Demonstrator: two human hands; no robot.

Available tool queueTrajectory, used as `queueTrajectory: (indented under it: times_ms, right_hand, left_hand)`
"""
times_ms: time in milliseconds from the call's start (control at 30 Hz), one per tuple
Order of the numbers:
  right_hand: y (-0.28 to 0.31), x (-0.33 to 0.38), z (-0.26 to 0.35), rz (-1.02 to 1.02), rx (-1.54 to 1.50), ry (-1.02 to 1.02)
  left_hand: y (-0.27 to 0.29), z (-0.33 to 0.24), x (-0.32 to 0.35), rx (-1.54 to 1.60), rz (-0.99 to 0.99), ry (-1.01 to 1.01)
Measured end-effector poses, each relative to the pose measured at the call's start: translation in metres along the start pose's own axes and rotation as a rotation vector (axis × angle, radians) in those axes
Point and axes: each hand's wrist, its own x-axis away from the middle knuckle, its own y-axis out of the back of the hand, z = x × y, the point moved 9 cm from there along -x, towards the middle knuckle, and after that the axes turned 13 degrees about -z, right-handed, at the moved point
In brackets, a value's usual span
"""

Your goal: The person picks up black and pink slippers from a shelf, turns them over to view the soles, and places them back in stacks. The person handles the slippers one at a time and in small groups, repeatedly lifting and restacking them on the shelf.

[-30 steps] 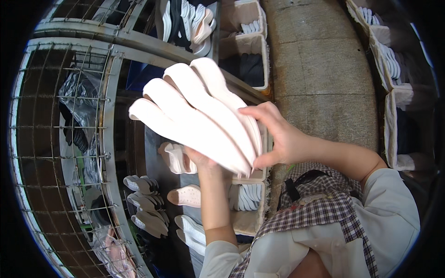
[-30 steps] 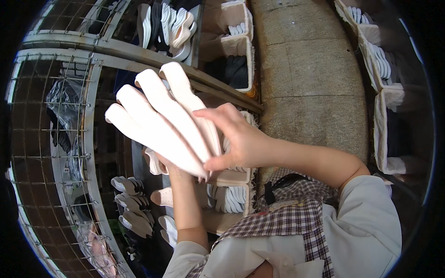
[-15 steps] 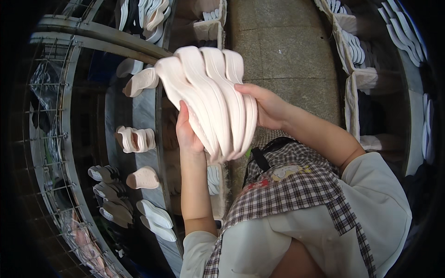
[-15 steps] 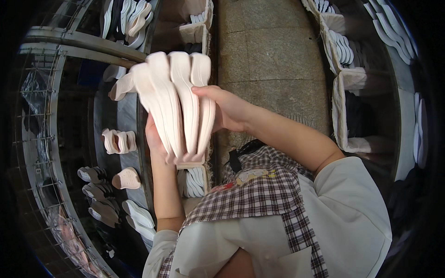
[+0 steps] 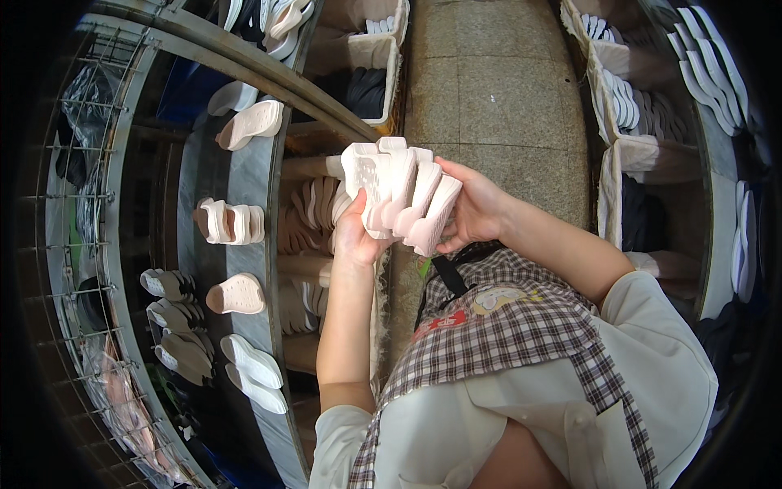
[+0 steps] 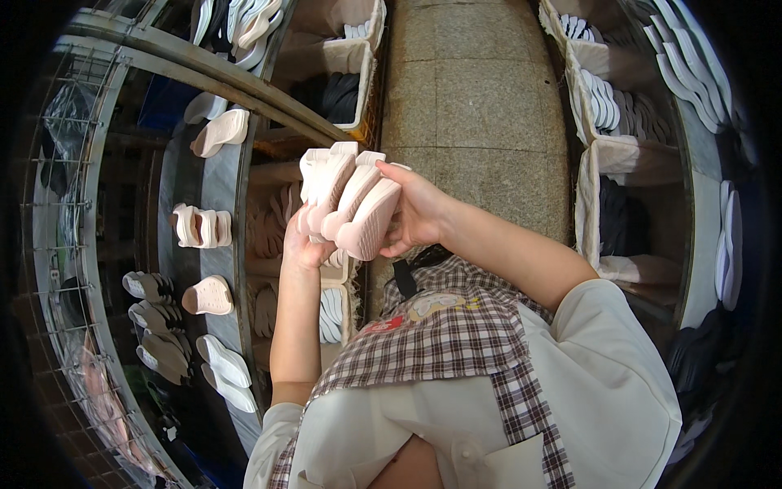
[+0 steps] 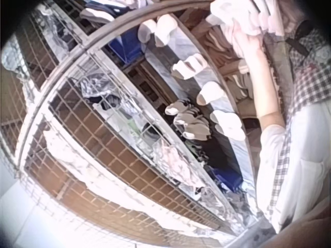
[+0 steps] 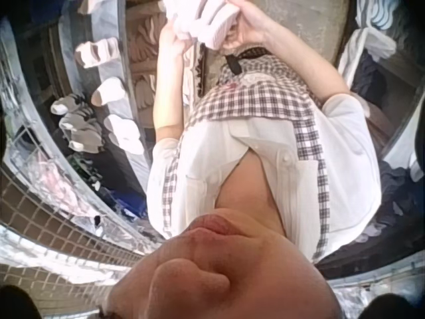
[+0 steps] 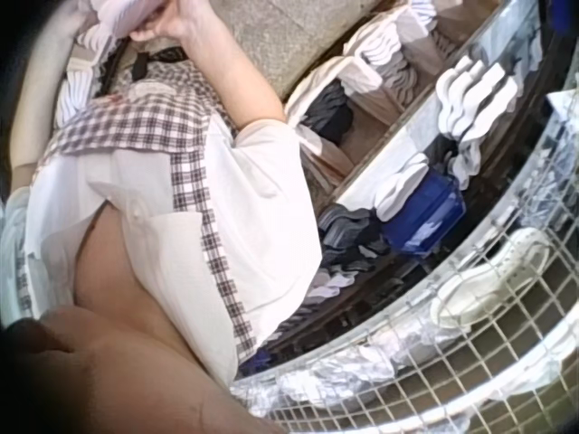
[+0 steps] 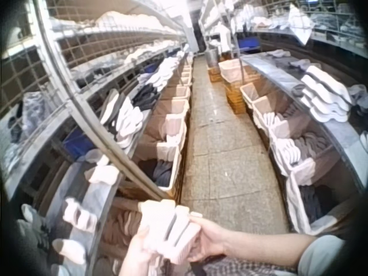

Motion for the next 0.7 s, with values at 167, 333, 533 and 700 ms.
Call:
queueTrajectory:
  times_ms: [167, 333, 533, 700]
  right_hand:
    - [0.001, 0.0, 0.0, -0.027, 0.01, 0.024]
    - [-0.003, 0.001, 0.0, -0.01, 0.02, 0.029]
    - [-0.005, 0.005, 0.004, -0.042, 0.084, 0.085]
    - [-0.022, 0.019, 0.024, -0.064, 0.246, 0.342]
  left_hand:
    - [0.002, -0.002, 0.001, 0.034, -0.016, 0.0]
    - [0.0, -0.003, 0.006, 0.04, 0.008, -0.011]
    - [-0.008, -0.01, 0.008, 0.035, 0.188, -0.133]
    - [-0.035, -0.012, 0.032, 0.312, 0.596, -0.012]
